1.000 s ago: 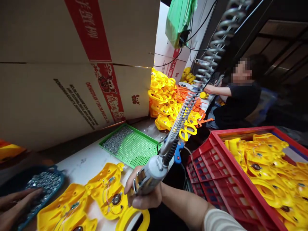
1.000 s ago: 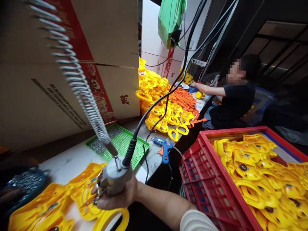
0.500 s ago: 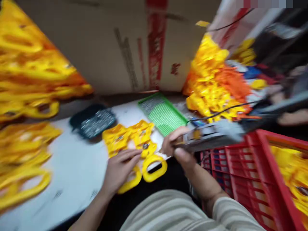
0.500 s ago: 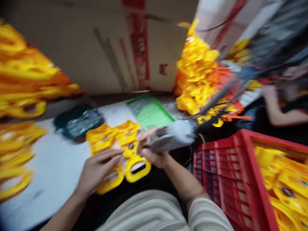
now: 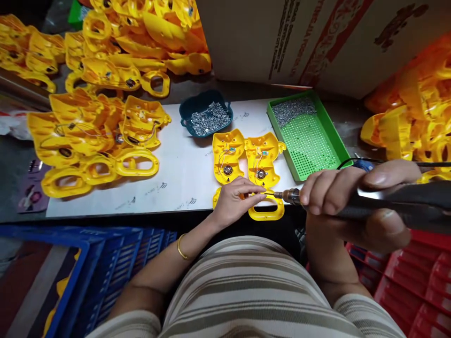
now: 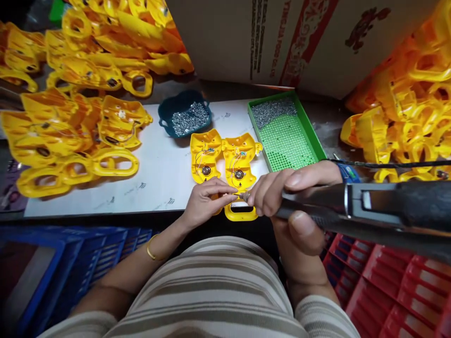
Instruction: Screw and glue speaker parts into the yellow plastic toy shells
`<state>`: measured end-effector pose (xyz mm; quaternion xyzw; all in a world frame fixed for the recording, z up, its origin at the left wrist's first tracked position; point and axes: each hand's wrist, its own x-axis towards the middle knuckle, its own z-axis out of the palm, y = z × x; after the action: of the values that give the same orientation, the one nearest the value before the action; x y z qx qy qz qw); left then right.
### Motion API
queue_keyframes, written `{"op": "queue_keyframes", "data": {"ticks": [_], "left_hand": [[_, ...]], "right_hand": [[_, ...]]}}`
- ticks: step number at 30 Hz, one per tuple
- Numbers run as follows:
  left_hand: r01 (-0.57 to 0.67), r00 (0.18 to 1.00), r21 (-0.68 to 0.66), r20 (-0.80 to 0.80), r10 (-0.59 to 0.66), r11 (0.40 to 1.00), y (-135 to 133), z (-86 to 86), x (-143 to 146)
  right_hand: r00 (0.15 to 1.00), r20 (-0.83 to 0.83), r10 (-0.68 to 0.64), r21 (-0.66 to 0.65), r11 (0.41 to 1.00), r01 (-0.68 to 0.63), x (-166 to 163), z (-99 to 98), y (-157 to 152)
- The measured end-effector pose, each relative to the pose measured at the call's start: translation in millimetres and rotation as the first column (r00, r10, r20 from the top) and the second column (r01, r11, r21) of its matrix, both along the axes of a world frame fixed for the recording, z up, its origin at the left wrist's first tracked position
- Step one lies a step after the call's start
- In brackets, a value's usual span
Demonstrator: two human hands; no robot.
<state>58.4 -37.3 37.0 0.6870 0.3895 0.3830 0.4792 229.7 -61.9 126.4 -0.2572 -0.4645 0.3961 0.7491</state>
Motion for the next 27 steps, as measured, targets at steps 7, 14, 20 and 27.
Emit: {"op": "queue_keyframes", "data": {"ticks": [7,14,20,27], "left_hand": [[0.045,0.991,0.245,-0.134,-0.012,0.969,-3,-2.7,-1],[0.041,0.988,0.209,-0.155,-0.008,0.977,-5,-0.7,0],[0.086,0.968,0.179,-0.246,-0.04,0.98,-7,-0.6,-6],[0.154,0.963,0.118,-0.239,-0.122,0.981,-10,3.4,-6]], "right_hand": [[0.962,0.146,0.23,0.034,0.971,-0.237,16,-17.0,9],[0.956,0.151,0.25,0.032,0.966,-0.257,17,-28.6,12],[0.952,0.167,0.257,-0.042,0.966,-0.254,16,-25.0,8],[0.95,0.144,0.279,-0.072,0.96,-0.271,18,-26.9,7]]}}
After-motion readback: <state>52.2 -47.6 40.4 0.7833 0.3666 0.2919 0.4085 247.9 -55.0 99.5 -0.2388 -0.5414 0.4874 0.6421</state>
